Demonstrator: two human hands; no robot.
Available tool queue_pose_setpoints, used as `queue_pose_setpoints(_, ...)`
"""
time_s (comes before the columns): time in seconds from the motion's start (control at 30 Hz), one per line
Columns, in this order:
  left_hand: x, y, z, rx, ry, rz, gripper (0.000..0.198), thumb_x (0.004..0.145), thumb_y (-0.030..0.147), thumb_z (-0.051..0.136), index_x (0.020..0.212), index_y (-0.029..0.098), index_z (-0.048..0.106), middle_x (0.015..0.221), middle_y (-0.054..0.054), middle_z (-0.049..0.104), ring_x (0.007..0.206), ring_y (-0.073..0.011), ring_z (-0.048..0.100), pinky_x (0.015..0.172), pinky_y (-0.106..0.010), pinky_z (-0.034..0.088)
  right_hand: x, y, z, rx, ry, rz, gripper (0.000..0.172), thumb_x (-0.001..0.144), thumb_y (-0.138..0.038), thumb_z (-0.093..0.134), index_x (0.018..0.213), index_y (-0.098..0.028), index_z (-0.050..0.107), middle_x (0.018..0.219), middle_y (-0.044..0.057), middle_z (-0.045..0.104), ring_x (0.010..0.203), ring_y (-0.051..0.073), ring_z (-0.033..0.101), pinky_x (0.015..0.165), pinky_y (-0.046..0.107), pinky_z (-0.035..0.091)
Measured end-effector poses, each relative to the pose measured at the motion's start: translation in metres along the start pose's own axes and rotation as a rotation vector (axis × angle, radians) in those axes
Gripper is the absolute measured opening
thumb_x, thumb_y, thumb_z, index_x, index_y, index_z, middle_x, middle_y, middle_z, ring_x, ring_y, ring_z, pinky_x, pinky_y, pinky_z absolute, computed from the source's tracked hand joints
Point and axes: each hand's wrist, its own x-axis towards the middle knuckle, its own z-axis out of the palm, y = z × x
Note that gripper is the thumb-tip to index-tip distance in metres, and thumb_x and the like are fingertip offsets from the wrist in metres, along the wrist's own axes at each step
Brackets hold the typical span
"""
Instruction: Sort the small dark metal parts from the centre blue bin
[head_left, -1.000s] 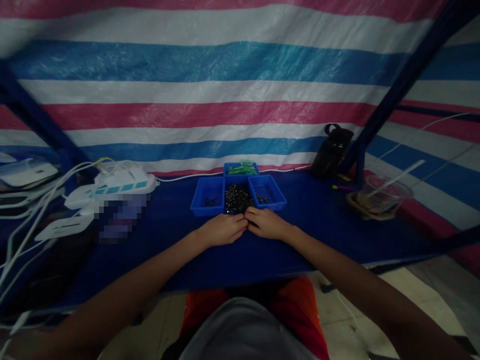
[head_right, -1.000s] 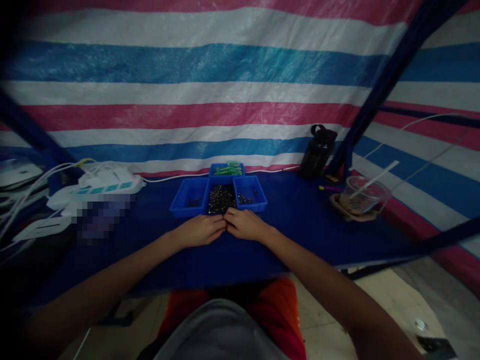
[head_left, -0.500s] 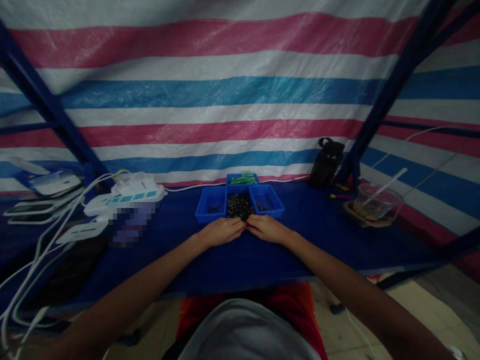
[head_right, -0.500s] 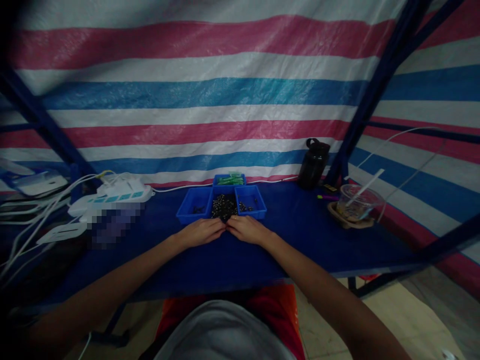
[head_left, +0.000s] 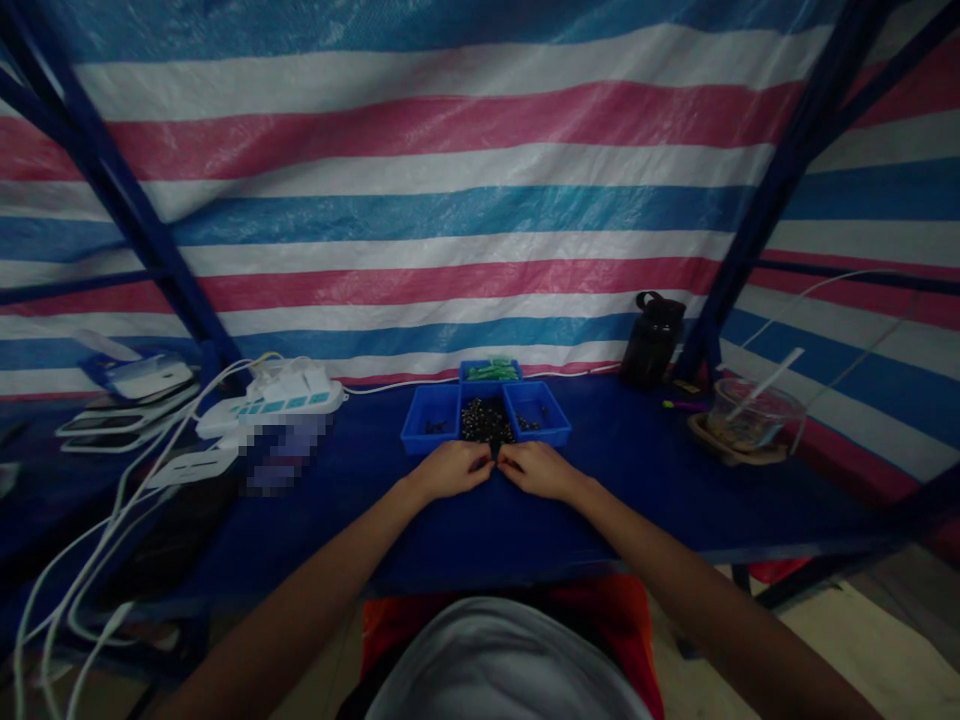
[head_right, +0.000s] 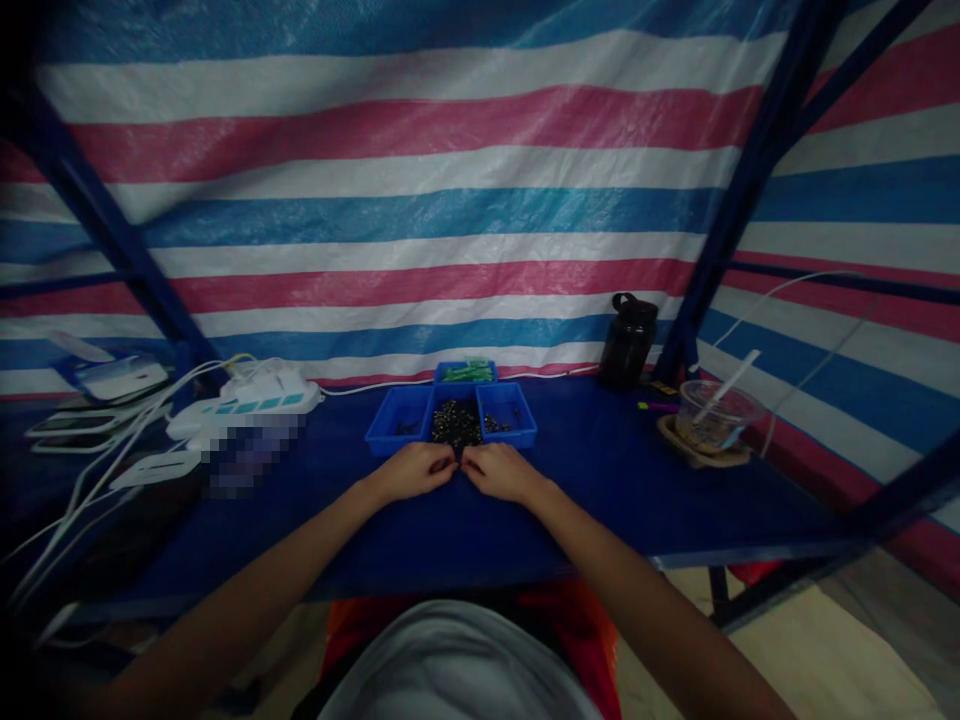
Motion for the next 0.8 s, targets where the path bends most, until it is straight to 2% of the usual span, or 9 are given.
queue_pose_setpoints(0.33,0.001,0.001,0.001,-0.043,0.001,-0.053,0.014,0.085,0.029,0.051,0.082,0.018,0.058,0.073,0.0,0.062,0.061,-0.0116,0.054,0.054,-0.021,0.03,0.0,0.001,0.005,-0.041,0.041,0.033,0.015,0.09,-0.025,0.046,0.093,-0.018,0.059,0.077,0.002,0.066,0.067,0.013,0.058,0.059,0.023,0.028)
queue_pose_setpoints(0.53,0.002,0.0,0.002,-0.052,-0.017,-0.087,0.014,0.083,0.028,0.051,0.082,0.017,0.059,0.074,-0.002,0.063,0.06,-0.0124,0.054,0.053,-0.022,0.029,0.01,0.002,0.004,-0.065,-0.003,-0.065,0.012,0.084,-0.023,0.051,0.09,-0.017,0.059,0.075,0.003,0.066,0.063,0.013,0.057,0.057,0.024,0.027)
queue_pose_setpoints(0.8,0.001,0.003,0.0,-0.04,-0.012,-0.086,0.014,0.084,0.028,0.05,0.086,0.018,0.059,0.074,-0.001,0.063,0.06,-0.012,0.054,0.053,-0.022,0.028,0.01,0.009,0.008,0.09,0.069,-0.042,0.01,0.082,-0.021,0.051,0.082,-0.017,0.06,0.066,0.0,0.063,0.058,0.011,0.054,0.055,0.021,0.029)
